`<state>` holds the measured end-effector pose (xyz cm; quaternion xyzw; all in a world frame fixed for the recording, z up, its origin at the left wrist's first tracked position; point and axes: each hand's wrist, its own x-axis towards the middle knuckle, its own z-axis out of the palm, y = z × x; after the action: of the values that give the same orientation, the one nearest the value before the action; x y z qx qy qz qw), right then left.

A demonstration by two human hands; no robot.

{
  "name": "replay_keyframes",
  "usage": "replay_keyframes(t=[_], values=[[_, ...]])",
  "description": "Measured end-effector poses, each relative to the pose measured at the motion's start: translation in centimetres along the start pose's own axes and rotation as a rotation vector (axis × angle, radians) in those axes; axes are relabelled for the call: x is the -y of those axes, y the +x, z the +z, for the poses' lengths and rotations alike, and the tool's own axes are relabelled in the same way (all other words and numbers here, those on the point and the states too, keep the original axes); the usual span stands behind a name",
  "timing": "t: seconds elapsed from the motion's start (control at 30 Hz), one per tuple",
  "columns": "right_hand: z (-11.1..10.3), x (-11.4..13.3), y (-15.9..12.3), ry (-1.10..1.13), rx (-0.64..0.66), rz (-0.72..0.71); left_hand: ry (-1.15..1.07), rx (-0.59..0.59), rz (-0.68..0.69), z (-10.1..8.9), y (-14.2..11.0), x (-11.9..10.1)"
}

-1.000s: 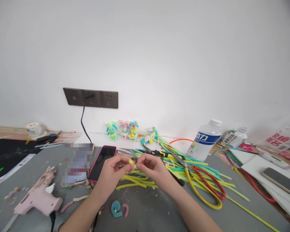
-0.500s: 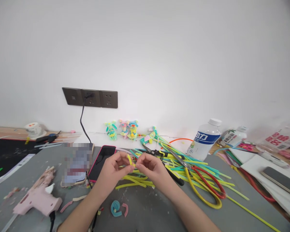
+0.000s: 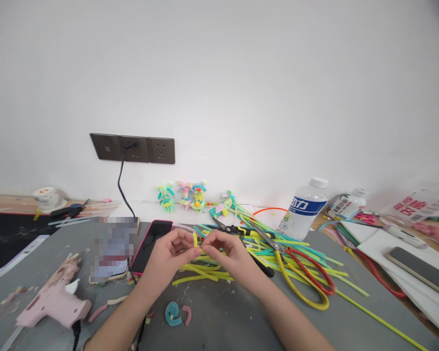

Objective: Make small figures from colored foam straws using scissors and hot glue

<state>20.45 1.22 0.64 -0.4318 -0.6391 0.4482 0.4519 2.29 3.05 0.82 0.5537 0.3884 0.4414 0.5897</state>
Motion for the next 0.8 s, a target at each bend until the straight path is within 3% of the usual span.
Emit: replay_keyframes(t=[0.37,0.8], values=[[0.3,0.0,-0.2,0.101,0.043,-0.126,0.015,0.175,-0.097,0.3,0.0,0.5],[-0.8,0.3,-0.1,0.026,0.032,-0.207,-0.161,0.071,-0.13,-0.2,-0.3,-0.3]])
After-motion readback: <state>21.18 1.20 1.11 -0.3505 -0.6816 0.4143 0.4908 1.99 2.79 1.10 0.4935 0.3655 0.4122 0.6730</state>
